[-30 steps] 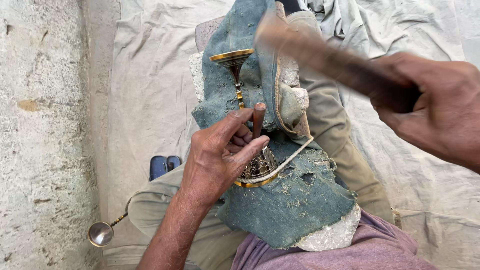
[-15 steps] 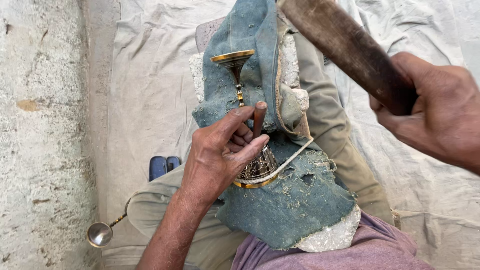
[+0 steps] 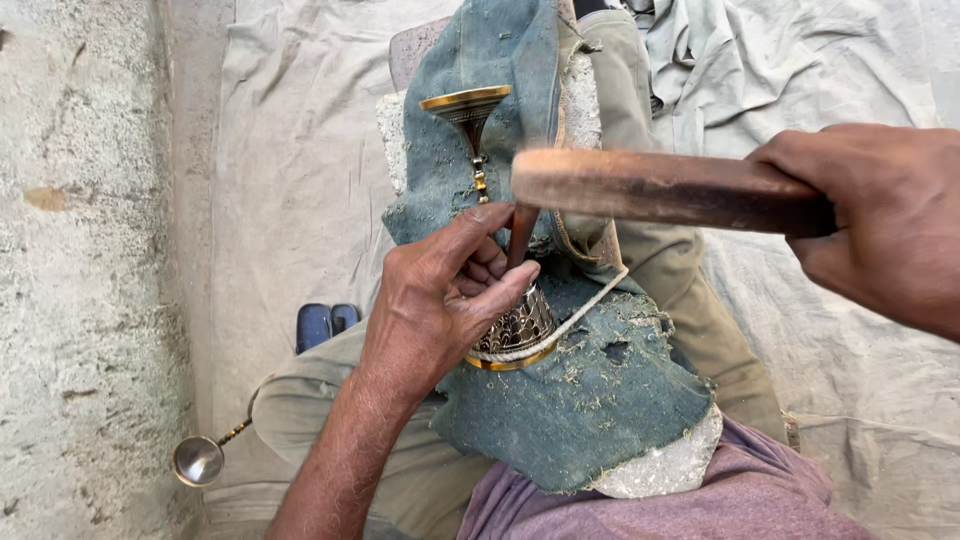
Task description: The person sits on the ground holding a small punch against an ornate brass object resting on a cloth-covered cushion, and repeatedly strikes the punch with a wooden mallet to work a decorative pattern into the metal surface, repositioning the punch around the object between strikes.
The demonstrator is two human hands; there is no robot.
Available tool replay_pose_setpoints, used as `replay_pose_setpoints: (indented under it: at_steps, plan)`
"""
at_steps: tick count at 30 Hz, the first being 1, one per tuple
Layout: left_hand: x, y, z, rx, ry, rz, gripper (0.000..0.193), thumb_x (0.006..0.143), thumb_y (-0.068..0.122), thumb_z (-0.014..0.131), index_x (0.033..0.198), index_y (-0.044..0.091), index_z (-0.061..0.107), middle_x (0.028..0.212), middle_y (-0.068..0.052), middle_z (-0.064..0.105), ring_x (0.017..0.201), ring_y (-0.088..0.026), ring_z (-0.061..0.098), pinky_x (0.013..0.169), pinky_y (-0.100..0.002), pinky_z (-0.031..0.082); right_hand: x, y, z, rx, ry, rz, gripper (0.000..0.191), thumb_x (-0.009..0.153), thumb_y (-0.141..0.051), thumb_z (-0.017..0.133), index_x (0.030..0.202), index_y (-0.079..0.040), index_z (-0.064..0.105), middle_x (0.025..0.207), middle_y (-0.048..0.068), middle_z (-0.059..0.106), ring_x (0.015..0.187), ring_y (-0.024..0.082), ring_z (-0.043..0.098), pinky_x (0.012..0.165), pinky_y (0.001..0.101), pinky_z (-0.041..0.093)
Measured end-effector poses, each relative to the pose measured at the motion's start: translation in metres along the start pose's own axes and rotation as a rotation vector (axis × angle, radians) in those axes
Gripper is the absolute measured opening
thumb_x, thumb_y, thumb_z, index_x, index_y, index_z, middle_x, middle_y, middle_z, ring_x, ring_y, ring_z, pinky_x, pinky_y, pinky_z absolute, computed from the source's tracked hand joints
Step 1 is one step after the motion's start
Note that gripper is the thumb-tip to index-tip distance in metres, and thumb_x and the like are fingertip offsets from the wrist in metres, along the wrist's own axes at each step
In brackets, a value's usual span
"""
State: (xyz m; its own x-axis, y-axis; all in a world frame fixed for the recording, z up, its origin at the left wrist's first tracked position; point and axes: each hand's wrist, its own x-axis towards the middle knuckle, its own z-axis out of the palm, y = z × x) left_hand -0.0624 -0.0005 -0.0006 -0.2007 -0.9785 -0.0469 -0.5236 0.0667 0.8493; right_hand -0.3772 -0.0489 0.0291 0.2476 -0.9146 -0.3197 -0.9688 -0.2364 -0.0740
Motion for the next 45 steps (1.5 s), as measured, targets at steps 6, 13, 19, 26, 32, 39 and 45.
replay_pose_setpoints:
  at_steps: [6,13,19,26,32,39,45]
  plan:
    - [-0.001,-0.002,0.000,0.015,0.012,0.033,0.051,0.086,0.016,0.085,0.133,0.012,0.065,0.083,-0.001,0.072,0.070,-0.007,0.071,0.064,-0.023,0.065,-0.003,-0.009,-0.005,0.075,0.013,0.018,0.033,0.083,-0.005,0.078,0.114,-0.014,0.069,0.085,0.004,0.071,0.072,0.014,0.073,0.072,0.0292,0.061]
    - [-0.001,-0.003,0.001,0.002,0.015,0.029,0.052,0.085,0.016,0.085,0.133,0.011,0.066,0.084,-0.001,0.072,0.069,-0.008,0.070,0.065,-0.024,0.064,-0.003,-0.005,0.001,-0.155,-0.034,-0.005,0.034,0.083,-0.005,0.079,0.115,-0.016,0.073,0.084,0.003,0.073,0.076,0.013,0.073,0.075,0.0292,0.061]
    - [-0.001,-0.004,0.001,-0.009,0.008,0.019,0.052,0.085,0.017,0.086,0.133,0.013,0.067,0.085,-0.001,0.073,0.072,-0.007,0.071,0.067,-0.023,0.065,-0.005,-0.002,0.005,0.155,-0.046,0.063,0.043,0.087,0.002,0.074,0.126,-0.015,0.071,0.086,0.007,0.071,0.071,0.017,0.072,0.066,0.0299,0.064]
    - [-0.001,-0.004,0.001,0.005,-0.003,0.018,0.053,0.084,0.017,0.086,0.134,0.014,0.067,0.085,0.000,0.072,0.072,-0.005,0.071,0.067,-0.022,0.065,-0.008,0.009,0.017,0.269,-0.016,0.098,0.046,0.083,0.002,0.076,0.127,-0.010,0.067,0.088,0.010,0.076,0.072,0.018,0.076,0.069,0.0334,0.064]
    - [-0.001,-0.002,0.000,-0.018,-0.018,0.003,0.053,0.085,0.015,0.085,0.135,0.014,0.067,0.082,0.001,0.071,0.069,-0.005,0.068,0.066,-0.022,0.063,-0.010,0.015,0.021,0.313,0.110,-0.014,0.035,0.084,-0.001,0.077,0.117,-0.007,0.068,0.090,0.009,0.073,0.075,0.018,0.073,0.073,0.0334,0.064]
    - [-0.002,-0.002,-0.001,-0.010,-0.023,0.017,0.053,0.084,0.015,0.085,0.134,0.016,0.067,0.083,0.001,0.071,0.069,-0.005,0.068,0.066,-0.021,0.063,-0.011,0.008,0.018,0.221,0.130,-0.046,0.037,0.082,-0.003,0.077,0.118,-0.006,0.069,0.087,0.010,0.074,0.073,0.017,0.074,0.071,0.0329,0.063]
    - [-0.003,0.000,0.000,0.016,-0.005,0.055,0.050,0.085,0.016,0.085,0.132,0.012,0.069,0.092,-0.001,0.075,0.074,-0.006,0.072,0.067,-0.023,0.064,-0.018,0.014,0.024,0.294,0.076,-0.005,0.030,0.089,-0.005,0.077,0.118,-0.007,0.067,0.087,0.008,0.072,0.065,0.016,0.071,0.060,0.0303,0.059]
